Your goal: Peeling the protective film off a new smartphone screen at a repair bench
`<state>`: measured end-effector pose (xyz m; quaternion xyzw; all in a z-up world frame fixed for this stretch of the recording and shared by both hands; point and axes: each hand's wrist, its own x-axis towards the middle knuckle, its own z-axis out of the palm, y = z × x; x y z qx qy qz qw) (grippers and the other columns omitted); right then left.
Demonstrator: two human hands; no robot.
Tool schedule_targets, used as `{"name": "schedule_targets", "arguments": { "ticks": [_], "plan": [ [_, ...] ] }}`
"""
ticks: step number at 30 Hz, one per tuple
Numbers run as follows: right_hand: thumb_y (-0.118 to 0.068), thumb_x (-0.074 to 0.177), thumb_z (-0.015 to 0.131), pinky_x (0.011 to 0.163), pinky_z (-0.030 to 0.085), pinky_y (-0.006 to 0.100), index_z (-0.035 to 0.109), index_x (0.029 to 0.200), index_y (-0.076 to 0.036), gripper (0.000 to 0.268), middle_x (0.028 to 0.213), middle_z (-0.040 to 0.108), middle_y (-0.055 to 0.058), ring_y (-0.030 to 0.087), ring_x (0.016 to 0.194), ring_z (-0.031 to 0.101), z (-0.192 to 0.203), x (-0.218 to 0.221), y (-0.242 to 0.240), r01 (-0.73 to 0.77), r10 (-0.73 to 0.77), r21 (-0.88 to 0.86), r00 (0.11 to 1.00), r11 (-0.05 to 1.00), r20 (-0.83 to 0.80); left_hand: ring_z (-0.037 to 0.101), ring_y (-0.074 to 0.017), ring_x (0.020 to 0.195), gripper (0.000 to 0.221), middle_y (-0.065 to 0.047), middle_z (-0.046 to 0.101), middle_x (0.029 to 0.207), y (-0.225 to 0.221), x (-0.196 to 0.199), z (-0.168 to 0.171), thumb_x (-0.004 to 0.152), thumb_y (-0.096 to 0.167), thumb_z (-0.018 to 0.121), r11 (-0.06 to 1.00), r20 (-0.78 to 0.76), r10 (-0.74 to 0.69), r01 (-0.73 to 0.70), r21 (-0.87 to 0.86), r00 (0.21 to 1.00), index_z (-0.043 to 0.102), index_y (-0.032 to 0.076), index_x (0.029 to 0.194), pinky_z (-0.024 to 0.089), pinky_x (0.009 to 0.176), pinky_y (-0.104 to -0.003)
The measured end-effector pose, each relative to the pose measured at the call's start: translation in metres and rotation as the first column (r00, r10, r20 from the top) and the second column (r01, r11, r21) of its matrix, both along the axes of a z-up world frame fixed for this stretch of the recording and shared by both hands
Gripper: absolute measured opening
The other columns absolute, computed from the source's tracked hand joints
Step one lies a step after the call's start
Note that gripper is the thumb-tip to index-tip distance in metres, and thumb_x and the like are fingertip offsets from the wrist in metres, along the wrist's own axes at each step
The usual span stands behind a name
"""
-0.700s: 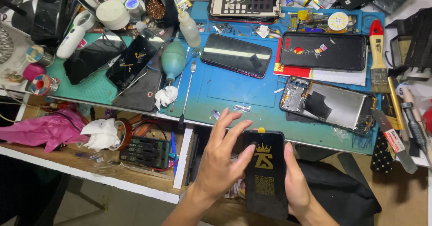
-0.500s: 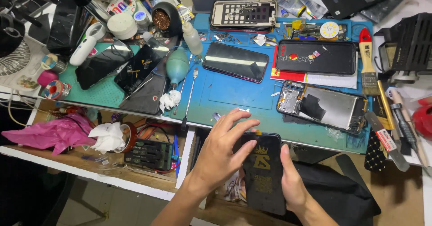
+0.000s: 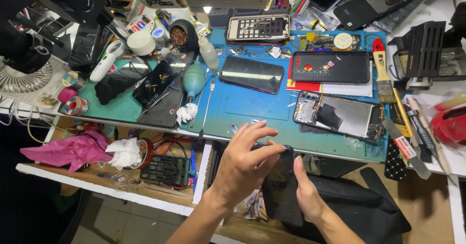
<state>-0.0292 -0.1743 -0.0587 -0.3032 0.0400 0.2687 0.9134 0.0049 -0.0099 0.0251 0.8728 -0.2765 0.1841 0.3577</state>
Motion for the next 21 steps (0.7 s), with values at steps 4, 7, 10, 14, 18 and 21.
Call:
{"name": "schedule_targets", "arguments": {
  "ticks": [4,7,10,14,18,21],
  "plan": [
    [-0.051,0.102,0.027,0.123,0.024,0.040,0.032,0.158,-0.003,0.074,0.165,0.037,0.013,0.021,0.153,0.032,0.003,0.001,-0.001,0.031,-0.020,-0.159,0.997,0.987,0.069,0.067,-0.0397,0.124,0.012,-0.012,0.068,0.119,-0.005,-0.002,0.000,0.098,0.010,0.072,0.999,0.052,0.013,-0.012,-0.030,0.999,0.070,0.016,0.108,0.050,0.106,-0.062],
    [-0.055,0.099,0.029,0.112,0.044,0.051,0.038,0.156,-0.001,0.079,0.152,0.054,0.026,0.035,0.138,0.054,0.000,0.001,-0.002,-0.025,0.016,-0.086,0.995,0.996,-0.097,0.067,-0.0400,0.122,0.013,-0.012,0.068,0.119,-0.007,-0.002,0.002,0.098,0.007,0.072,1.000,0.075,0.017,-0.016,-0.023,0.997,0.070,0.015,0.108,0.051,0.107,-0.063],
    [-0.053,0.100,0.030,0.117,0.037,0.047,0.037,0.157,-0.002,0.077,0.158,0.049,0.020,0.029,0.145,0.046,-0.001,0.002,-0.002,0.015,-0.025,-0.116,0.996,0.993,-0.083,0.067,-0.0397,0.124,0.016,-0.013,0.068,0.120,-0.008,-0.001,0.001,0.097,0.006,0.072,1.000,0.065,0.007,-0.007,0.000,0.998,0.070,0.015,0.110,0.051,0.107,-0.062],
    [-0.049,0.100,0.029,0.122,0.029,0.039,0.038,0.156,0.000,0.074,0.161,0.046,0.014,0.020,0.150,0.039,-0.004,0.003,-0.003,0.034,-0.048,-0.235,0.997,0.971,-0.055,0.065,-0.0408,0.124,0.012,-0.012,0.066,0.121,-0.010,0.002,0.005,0.100,0.007,0.066,0.997,0.093,-0.015,0.008,0.078,0.996,0.069,0.015,0.109,0.048,0.107,-0.061],
    [-0.048,0.101,0.025,0.101,0.047,0.053,0.048,0.149,0.004,0.074,0.144,0.059,0.028,0.039,0.124,0.057,0.016,0.007,0.002,0.013,-0.057,-0.173,0.966,0.985,-0.251,0.066,-0.0394,0.116,0.012,-0.012,0.066,0.112,-0.010,0.013,0.018,0.097,0.002,0.063,0.971,0.205,-0.093,0.043,0.237,0.974,0.068,0.012,0.101,0.048,0.100,-0.054],
    [-0.070,0.098,0.022,0.076,0.056,0.051,0.067,0.105,0.023,0.103,0.087,0.069,0.041,0.047,0.077,0.068,-0.004,0.005,0.000,-0.073,-0.005,-0.262,0.959,0.962,-0.284,0.066,-0.0389,0.116,0.011,-0.013,0.066,0.115,-0.008,0.022,0.015,0.096,0.003,0.062,0.957,0.230,-0.149,0.082,0.279,0.962,0.065,0.013,0.100,0.050,0.101,-0.057]
  ]
}}
